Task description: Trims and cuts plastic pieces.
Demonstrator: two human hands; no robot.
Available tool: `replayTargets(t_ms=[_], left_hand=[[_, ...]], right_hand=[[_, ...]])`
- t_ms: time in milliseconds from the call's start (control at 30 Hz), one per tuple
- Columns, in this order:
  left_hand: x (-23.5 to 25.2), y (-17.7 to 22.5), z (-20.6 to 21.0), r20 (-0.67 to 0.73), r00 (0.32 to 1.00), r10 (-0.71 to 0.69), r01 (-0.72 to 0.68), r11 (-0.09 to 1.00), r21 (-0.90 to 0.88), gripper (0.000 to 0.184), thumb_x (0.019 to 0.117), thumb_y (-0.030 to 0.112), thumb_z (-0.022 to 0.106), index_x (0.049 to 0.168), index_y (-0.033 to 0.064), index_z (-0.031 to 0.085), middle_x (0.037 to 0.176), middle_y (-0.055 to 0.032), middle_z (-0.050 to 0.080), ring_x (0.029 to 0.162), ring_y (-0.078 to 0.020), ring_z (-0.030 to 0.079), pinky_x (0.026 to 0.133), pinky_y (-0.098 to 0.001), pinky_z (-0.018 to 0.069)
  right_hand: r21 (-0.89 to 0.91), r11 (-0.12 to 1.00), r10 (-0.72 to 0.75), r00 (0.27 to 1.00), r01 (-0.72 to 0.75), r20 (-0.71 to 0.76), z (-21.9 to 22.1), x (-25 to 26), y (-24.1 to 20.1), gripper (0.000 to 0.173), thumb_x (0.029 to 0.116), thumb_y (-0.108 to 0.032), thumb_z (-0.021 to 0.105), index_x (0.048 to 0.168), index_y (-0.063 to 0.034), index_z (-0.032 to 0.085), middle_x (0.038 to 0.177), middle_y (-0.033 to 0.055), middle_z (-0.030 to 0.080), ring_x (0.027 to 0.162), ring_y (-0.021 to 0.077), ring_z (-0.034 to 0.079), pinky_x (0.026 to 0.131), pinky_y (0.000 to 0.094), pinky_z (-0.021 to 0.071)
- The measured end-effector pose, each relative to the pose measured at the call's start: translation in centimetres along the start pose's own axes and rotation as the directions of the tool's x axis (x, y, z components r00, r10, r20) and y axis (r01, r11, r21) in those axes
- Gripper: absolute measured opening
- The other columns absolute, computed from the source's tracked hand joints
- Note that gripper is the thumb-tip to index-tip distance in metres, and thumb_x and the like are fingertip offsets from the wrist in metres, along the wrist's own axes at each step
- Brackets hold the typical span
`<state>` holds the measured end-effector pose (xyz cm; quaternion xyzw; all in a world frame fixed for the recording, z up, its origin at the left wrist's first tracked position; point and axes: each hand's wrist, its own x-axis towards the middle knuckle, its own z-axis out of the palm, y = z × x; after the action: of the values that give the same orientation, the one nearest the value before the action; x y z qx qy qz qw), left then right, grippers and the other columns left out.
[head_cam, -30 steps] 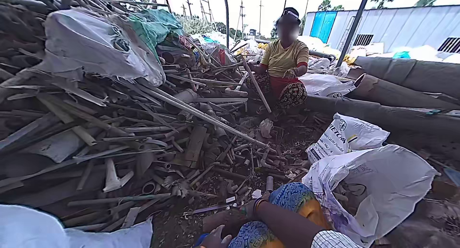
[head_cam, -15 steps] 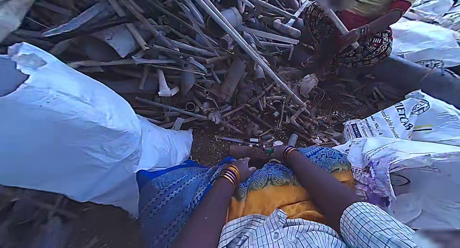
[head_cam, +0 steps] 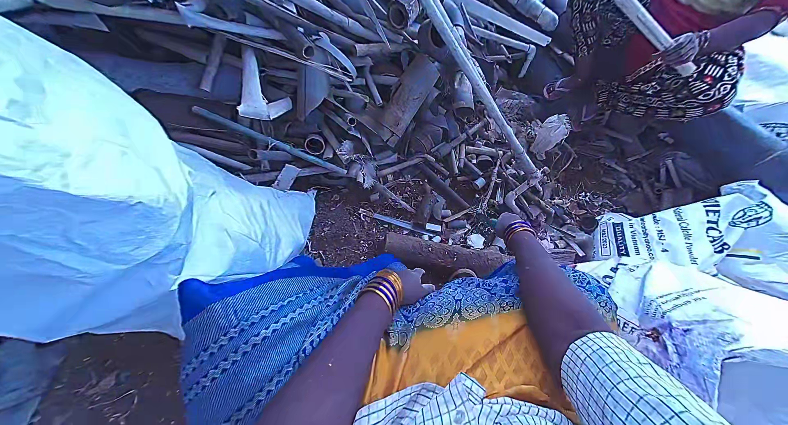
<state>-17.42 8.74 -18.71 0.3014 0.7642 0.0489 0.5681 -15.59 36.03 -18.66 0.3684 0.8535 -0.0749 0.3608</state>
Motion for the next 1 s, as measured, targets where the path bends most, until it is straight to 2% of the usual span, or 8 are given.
replayTargets(t_ms=[133, 333, 533, 667, 733, 800, 900, 1000], left_hand=[[0.7, 0.0, -0.8, 0.046, 0.999, 0.008, -0.007, 1.0, -0.021, 0.071, 0.1099, 0.048, 0.04, 0.161, 0.001, 0.025, 0.156, -0.0267, 0.043, 0.148, -0.0387, 0.04, 0.121, -0.056, 0.0287], [2.1, 0.1, -2.3, 0.055, 0.998, -0.006, 0.01, 0.998, -0.068, 0.071, 0.1097, 0.047, 0.042, 0.161, 0.0005, 0.026, 0.156, -0.0271, 0.043, 0.147, -0.038, 0.041, 0.121, -0.0546, 0.0297], [2.9, 0.0, -3.2, -0.109, 0.993, 0.041, -0.069, 0.96, -0.27, 0.064, 0.1102, 0.043, 0.044, 0.157, 0.0005, 0.036, 0.151, -0.0251, 0.049, 0.142, -0.0368, 0.047, 0.119, -0.0529, 0.0334], [2.2, 0.6, -3.4, -0.401, 0.916, -0.013, -0.331, 0.539, -0.775, 0.055, 0.1138, 0.035, 0.031, 0.153, -0.0027, 0.04, 0.152, -0.0238, 0.049, 0.142, -0.031, 0.048, 0.117, -0.0459, 0.0362], [2.6, 1.1, -3.5, -0.477, 0.85, -0.223, -0.453, 0.151, -0.879, 0.05, 0.1127, 0.035, 0.036, 0.142, -0.0043, 0.049, 0.134, -0.0206, 0.06, 0.12, -0.0236, 0.062, 0.102, -0.0375, 0.0501], [3.1, 1.0, -4.1, -0.453, 0.785, -0.422, -0.505, -0.013, -0.863, 0.043, 0.1107, 0.031, 0.046, 0.133, -0.0048, 0.053, 0.119, -0.0178, 0.065, 0.104, -0.0209, 0.067, 0.091, -0.037, 0.0551], [3.0, 0.2, -4.4, -0.375, 0.744, -0.553, -0.428, 0.036, -0.903, 0.043, 0.1101, 0.03, 0.049, 0.132, -0.0067, 0.052, 0.117, -0.0188, 0.066, 0.104, -0.0228, 0.067, 0.09, -0.0411, 0.0549], [3.1, -0.6, -4.3, -0.351, 0.737, -0.578, -0.367, 0.094, -0.925, 0.036, 0.1093, 0.024, 0.051, 0.129, -0.0063, 0.052, 0.097, -0.0125, 0.067, 0.082, -0.0152, 0.069, 0.076, -0.0318, 0.0575]], right_hand=[[-0.049, 0.998, 0.031, 0.999, -0.032, -0.02, 0.7, 2.0, -1.3, 0.029, 0.0966, -0.022, 0.064, 0.105, 0.0043, 0.071, 0.121, 0.0251, 0.068, 0.117, 0.0407, 0.066, 0.091, 0.0631, 0.0518], [-0.117, 0.968, -0.205, 0.969, 0.221, 0.137, -1.1, 2.4, -3.2, 0.042, 0.1076, -0.026, 0.05, 0.12, 0.011, 0.065, 0.132, 0.0298, 0.062, 0.128, 0.0414, 0.058, 0.105, 0.0606, 0.0427], [0.132, 0.965, -0.212, 0.969, 0.228, -0.125, -4.3, -0.3, -2.1, 0.039, 0.1081, -0.028, 0.05, 0.109, 0.0064, 0.069, 0.111, 0.0279, 0.069, 0.106, 0.0419, 0.067, 0.092, 0.0615, 0.0498], [0.721, 0.515, -0.574, 0.811, 0.463, -0.111, -2.1, -3.4, -4.3, 0.029, 0.1105, -0.018, 0.044, 0.129, 0.0015, 0.056, 0.077, 0.0031, 0.059, 0.058, 0.0064, 0.052, 0.056, 0.0214, 0.0458], [0.83, 0.418, -0.78, 0.615, 0.369, 0.12, -0.9, -3.6, -5.7, 0.03, 0.1103, -0.018, 0.041, 0.131, 0.0008, 0.052, 0.089, 0.0039, 0.065, 0.07, 0.0071, 0.063, 0.065, 0.023, 0.0544], [0.682, 0.546, -0.8, 0.544, 0.487, 0.251, -0.8, -2.1, -7.0, 0.037, 0.1127, -0.025, 0.037, 0.131, 0.0033, 0.053, 0.103, 0.0103, 0.068, 0.085, 0.0112, 0.068, 0.078, 0.0285, 0.0572], [0.125, 0.736, -0.674, 0.701, 0.666, 0.232, -0.5, 4.7, -7.9, 0.045, 0.114, -0.023, 0.034, 0.129, 0.0092, 0.062, 0.121, 0.0271, 0.067, 0.111, 0.0355, 0.066, 0.101, 0.0499, 0.0479], [-0.218, 0.836, -0.454, 0.859, 0.503, 0.239, 1.7, 12.6, -6.5, 0.036, 0.1077, -0.017, 0.046, 0.126, 0.0101, 0.062, 0.129, 0.0326, 0.062, 0.126, 0.0475, 0.059, 0.105, 0.0646, 0.0434]])
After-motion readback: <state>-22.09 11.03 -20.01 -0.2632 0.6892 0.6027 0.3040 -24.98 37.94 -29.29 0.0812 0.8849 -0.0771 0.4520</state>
